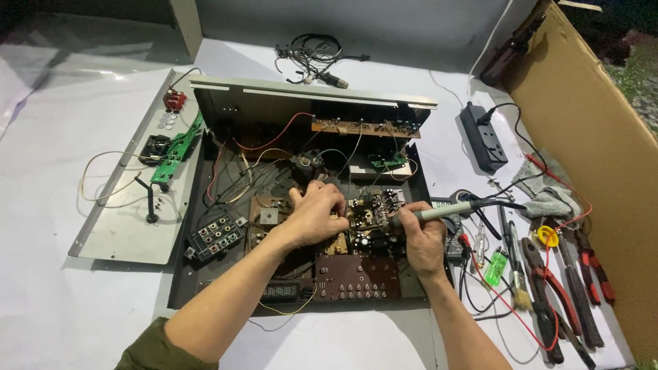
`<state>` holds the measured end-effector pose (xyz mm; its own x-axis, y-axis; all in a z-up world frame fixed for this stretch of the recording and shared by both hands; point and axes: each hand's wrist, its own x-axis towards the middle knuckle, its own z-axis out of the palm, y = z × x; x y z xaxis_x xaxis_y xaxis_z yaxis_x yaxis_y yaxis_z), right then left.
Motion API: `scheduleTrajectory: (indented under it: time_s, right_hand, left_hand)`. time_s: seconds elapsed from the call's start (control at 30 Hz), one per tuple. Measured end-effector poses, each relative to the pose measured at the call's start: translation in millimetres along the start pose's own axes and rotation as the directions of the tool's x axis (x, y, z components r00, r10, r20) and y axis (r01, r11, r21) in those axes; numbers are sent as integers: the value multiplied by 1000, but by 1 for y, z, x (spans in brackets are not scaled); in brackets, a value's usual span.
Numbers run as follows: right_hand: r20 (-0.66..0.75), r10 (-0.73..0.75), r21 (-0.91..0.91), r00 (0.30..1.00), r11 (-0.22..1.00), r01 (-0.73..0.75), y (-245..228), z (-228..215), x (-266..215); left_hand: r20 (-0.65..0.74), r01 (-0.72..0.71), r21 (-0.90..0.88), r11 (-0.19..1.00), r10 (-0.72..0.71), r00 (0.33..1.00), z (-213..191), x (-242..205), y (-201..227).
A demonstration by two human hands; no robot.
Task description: Soldering components and wires on a circuit board inside an electronic device using a soldering iron.
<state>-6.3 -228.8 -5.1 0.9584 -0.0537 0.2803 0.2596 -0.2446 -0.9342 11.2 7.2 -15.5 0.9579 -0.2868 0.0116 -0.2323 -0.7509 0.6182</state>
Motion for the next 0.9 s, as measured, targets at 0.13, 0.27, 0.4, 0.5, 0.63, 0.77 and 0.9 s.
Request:
scheduleTrajectory:
  time_s: [0.13, 0.27, 0.4, 0.5, 0.63, 0.77, 0.9]
  right_hand:
    - [-16, -8, 30, 1000, 1000, 8, -1, 2, 0]
    - [-4, -9, 17, 1000, 1000, 9, -11, 7, -3]
    - [-11, -17, 5, 1000, 1000, 17, -8, 8, -2]
    - [-5, -33, 25, 999, 999, 33, -7, 7, -2]
    - [-8, -5, 59, 1000, 998, 6, -8, 6, 0]
    - [6, -24, 36, 1000, 999, 24, -4, 5, -3]
    - [-2, -25, 52, 1000, 998, 25, -8, 6, -2]
  left_hand:
    - [-3, 7, -8, 1000, -7, 1000, 2, 0, -1]
    - [2, -4, -16, 1000, 4, 1000, -2, -2, 1]
    - [10, 4, 7, 1000, -4, 1000, -3, 0, 2]
    - [7, -2, -5, 1000, 2, 1000, -1, 0, 1]
    - [9, 8, -13, 1000, -8, 1000, -3, 0, 1]
    - [-7, -5, -21, 1000, 5, 1000, 1, -3, -1]
    - [-4, -1, -1, 1000, 1, 1000, 2, 1, -3]
